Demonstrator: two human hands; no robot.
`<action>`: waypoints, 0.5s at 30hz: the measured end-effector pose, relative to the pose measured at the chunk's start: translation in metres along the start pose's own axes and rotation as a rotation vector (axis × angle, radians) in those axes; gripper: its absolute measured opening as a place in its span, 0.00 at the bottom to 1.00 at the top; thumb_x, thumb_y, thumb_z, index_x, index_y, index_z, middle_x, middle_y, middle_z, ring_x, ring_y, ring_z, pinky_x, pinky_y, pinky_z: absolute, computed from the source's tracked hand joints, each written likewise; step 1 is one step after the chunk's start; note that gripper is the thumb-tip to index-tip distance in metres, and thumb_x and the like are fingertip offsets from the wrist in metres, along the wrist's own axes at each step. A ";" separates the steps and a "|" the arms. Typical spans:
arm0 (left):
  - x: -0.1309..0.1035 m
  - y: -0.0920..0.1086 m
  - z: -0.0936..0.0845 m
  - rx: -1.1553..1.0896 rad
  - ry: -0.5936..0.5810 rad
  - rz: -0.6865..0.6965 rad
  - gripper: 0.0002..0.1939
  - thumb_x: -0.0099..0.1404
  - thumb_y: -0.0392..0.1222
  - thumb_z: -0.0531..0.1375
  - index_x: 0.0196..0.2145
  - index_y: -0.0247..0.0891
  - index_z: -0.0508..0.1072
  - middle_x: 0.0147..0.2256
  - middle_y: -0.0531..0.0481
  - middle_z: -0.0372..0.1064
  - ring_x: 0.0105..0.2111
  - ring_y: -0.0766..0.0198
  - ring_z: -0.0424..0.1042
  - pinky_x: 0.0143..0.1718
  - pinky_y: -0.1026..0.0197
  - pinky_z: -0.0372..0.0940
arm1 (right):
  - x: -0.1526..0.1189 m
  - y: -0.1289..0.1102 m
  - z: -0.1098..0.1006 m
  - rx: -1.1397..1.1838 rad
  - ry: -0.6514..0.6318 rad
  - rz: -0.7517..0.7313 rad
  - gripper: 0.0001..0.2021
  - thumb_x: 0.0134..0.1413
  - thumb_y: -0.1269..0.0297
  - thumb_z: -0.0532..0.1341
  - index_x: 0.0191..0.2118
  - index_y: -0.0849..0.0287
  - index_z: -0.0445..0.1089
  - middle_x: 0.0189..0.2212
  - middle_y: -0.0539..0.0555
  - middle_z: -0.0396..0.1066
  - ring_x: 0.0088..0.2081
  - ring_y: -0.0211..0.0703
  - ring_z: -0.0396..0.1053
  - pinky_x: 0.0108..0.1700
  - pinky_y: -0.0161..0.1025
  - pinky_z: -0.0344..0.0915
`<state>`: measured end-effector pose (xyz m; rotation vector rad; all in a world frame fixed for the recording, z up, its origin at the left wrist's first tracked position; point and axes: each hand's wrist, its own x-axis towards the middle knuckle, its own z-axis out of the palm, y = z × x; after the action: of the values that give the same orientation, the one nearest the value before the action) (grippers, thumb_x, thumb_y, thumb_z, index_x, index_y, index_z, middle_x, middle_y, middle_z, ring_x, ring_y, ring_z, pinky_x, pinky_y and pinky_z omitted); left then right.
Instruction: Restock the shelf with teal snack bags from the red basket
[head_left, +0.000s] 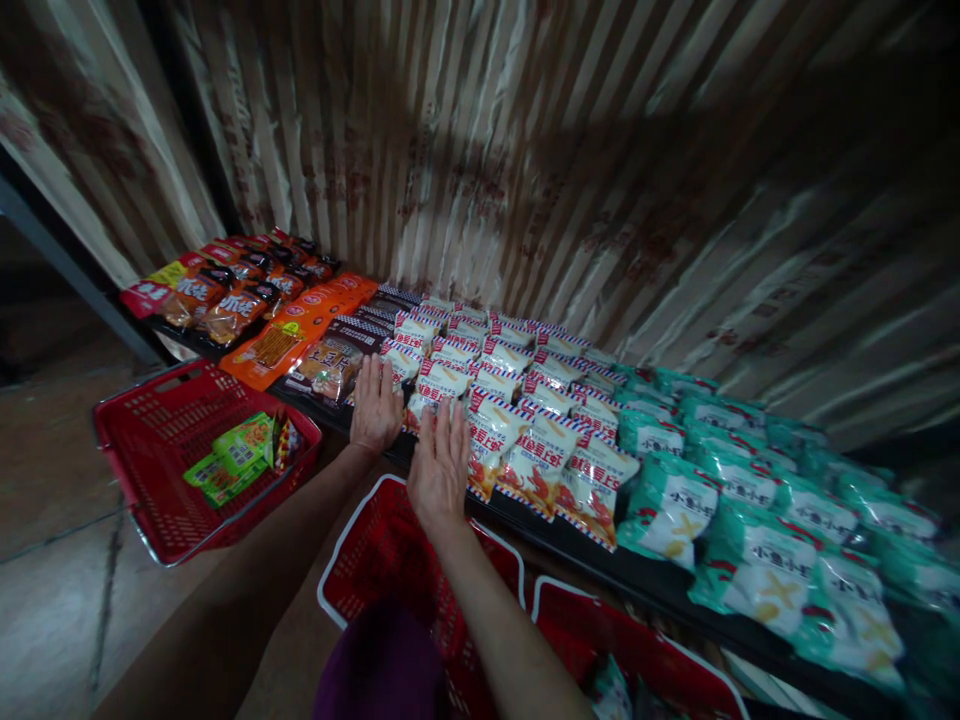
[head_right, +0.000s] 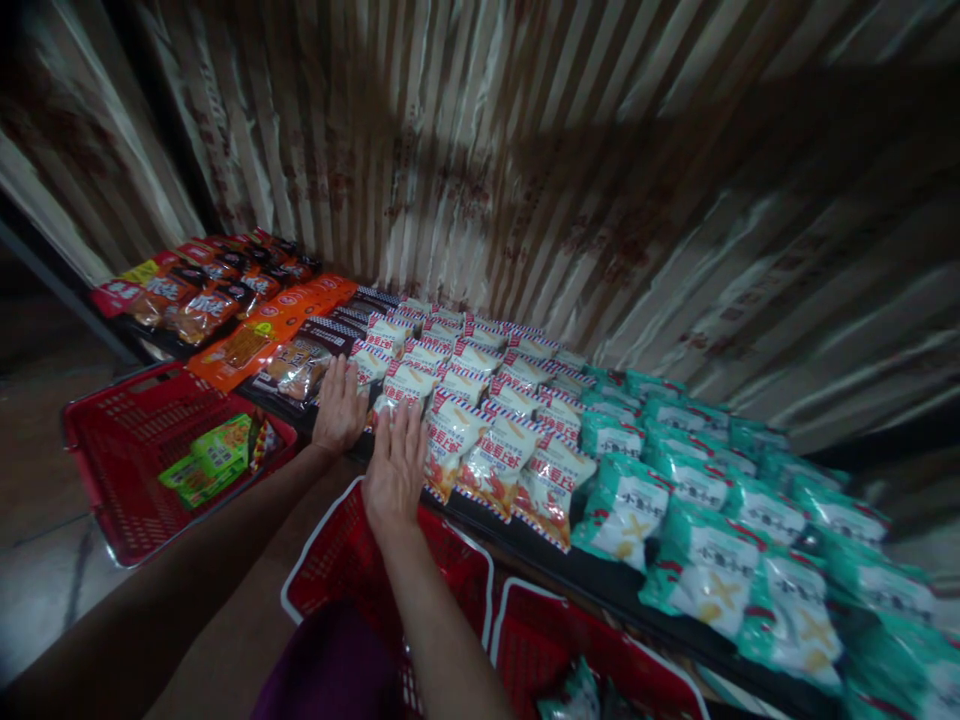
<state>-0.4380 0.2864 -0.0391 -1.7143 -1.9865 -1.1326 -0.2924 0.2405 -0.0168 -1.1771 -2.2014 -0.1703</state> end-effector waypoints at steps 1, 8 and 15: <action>0.000 0.000 0.000 0.000 0.003 -0.003 0.28 0.68 0.43 0.45 0.62 0.25 0.50 0.64 0.30 0.42 0.66 0.49 0.35 0.62 0.41 0.45 | -0.007 0.003 -0.006 -0.019 0.027 0.023 0.33 0.57 0.76 0.48 0.67 0.58 0.38 0.68 0.62 0.33 0.67 0.53 0.26 0.62 0.60 0.44; 0.001 0.002 -0.004 0.012 0.018 0.015 0.27 0.67 0.43 0.46 0.60 0.27 0.54 0.63 0.30 0.45 0.66 0.50 0.36 0.62 0.42 0.45 | -0.025 0.024 -0.019 -0.089 0.082 0.207 0.26 0.61 0.66 0.50 0.64 0.60 0.49 0.68 0.60 0.23 0.67 0.61 0.25 0.61 0.63 0.44; 0.000 0.004 -0.005 0.015 -0.003 0.025 0.28 0.67 0.44 0.47 0.60 0.27 0.55 0.63 0.29 0.45 0.66 0.50 0.38 0.61 0.40 0.45 | -0.013 0.036 -0.011 -0.059 0.030 0.194 0.25 0.61 0.65 0.49 0.63 0.65 0.52 0.67 0.65 0.32 0.67 0.58 0.26 0.61 0.61 0.43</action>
<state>-0.4361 0.2828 -0.0341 -1.7298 -1.9649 -1.1050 -0.2532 0.2483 -0.0221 -1.4030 -2.0544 -0.1710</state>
